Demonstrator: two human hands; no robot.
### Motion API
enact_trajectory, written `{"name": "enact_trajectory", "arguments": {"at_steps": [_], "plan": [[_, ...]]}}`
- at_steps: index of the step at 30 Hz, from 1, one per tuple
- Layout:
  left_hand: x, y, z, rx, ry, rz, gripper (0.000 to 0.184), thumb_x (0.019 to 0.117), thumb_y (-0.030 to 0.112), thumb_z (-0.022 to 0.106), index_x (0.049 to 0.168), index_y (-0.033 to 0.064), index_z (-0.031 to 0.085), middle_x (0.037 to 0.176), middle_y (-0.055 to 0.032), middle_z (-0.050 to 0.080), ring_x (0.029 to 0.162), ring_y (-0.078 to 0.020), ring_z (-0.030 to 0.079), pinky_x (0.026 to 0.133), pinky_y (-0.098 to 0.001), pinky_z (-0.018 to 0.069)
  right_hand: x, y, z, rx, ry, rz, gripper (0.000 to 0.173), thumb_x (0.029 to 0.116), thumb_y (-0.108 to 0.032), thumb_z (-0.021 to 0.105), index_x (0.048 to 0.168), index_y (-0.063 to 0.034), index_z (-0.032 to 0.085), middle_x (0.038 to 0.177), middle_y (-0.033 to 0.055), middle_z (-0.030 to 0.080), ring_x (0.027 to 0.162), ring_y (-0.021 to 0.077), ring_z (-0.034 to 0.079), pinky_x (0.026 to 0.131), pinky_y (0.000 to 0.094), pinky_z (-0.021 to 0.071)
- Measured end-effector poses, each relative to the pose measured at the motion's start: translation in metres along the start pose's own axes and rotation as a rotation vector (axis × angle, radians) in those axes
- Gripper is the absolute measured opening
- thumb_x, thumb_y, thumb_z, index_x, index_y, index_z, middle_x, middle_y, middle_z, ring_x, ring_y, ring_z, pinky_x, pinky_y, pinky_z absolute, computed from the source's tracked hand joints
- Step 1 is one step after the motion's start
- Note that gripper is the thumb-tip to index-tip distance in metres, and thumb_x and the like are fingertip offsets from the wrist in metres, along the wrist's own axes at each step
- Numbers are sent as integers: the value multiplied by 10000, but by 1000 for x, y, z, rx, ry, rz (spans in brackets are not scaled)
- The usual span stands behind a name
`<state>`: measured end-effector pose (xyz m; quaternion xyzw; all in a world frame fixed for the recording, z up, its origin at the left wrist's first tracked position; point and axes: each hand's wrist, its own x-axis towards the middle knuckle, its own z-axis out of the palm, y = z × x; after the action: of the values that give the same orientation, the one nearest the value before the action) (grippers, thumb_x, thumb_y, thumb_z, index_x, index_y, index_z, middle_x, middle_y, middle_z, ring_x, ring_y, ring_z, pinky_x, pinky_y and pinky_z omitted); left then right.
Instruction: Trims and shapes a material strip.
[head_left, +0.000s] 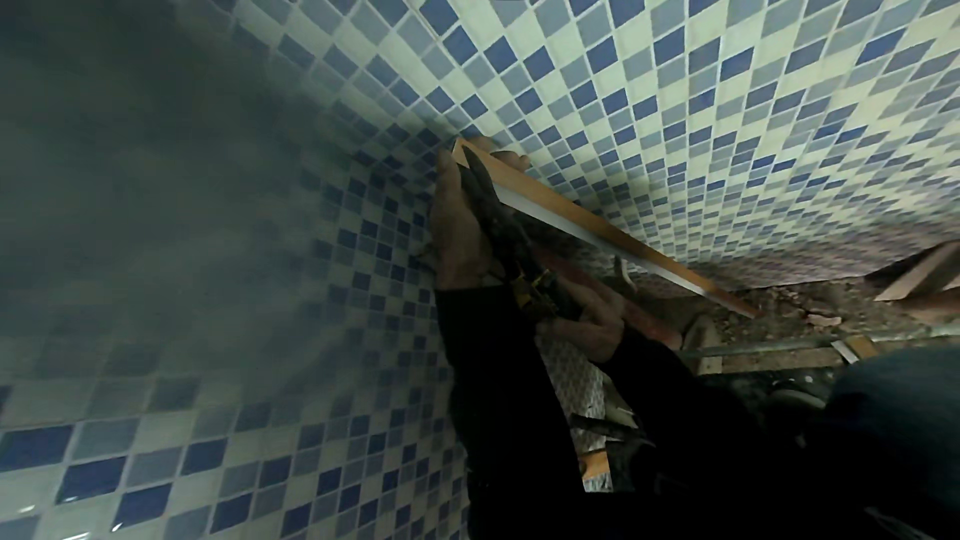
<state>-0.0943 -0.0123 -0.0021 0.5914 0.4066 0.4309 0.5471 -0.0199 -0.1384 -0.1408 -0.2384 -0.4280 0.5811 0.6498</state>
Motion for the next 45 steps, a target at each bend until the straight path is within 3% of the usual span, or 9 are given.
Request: {"name": "enact_trajectory", "arguments": {"at_steps": [7,20,24,31,40,45], "plan": [[0,-1,-3,15,-8,7,664,1111,453,42,1317,95,562,1102,-117,757,1072,-268,729,817,-411,632,-1,0,5,91,6,41,442,890,-13,638,1325,-10,563,1090,30,704,961,69,683,868,283,591],[1,-3,-9,-8,-31,7,657,1114,453,50,1322,99,562,1112,-101,756,1081,-259,727,830,-407,635,-1,5,11,-29,34,90,387,930,-119,632,1311,-57,597,1093,34,701,939,58,672,832,256,584],[0,-3,-9,-19,-26,0,664,1114,454,55,1325,93,570,1105,-108,758,1079,-260,728,826,-410,634,-1,4,16,-87,62,101,341,943,-129,628,1276,-61,611,1044,31,698,874,54,664,782,249,578],[-3,-4,-12,-15,-42,35,654,1117,432,51,1320,73,558,1118,-119,750,1101,-280,719,904,-451,619,-4,-2,24,-34,71,128,346,946,-159,643,1277,-67,603,1042,25,705,893,63,676,792,258,588],[-4,-4,-19,-8,-74,19,652,1109,455,35,1307,104,549,1163,-112,735,1123,-264,704,908,-447,608,-2,-1,25,-80,85,123,255,933,-119,634,1182,-66,630,916,9,669,778,43,635,710,233,559],[-5,-3,-18,2,-43,-6,658,1110,461,43,1324,100,549,1162,-120,736,1110,-271,710,883,-430,616,0,-4,22,-112,74,139,293,932,-134,635,1215,-58,619,918,17,666,757,52,630,687,237,556]]}}
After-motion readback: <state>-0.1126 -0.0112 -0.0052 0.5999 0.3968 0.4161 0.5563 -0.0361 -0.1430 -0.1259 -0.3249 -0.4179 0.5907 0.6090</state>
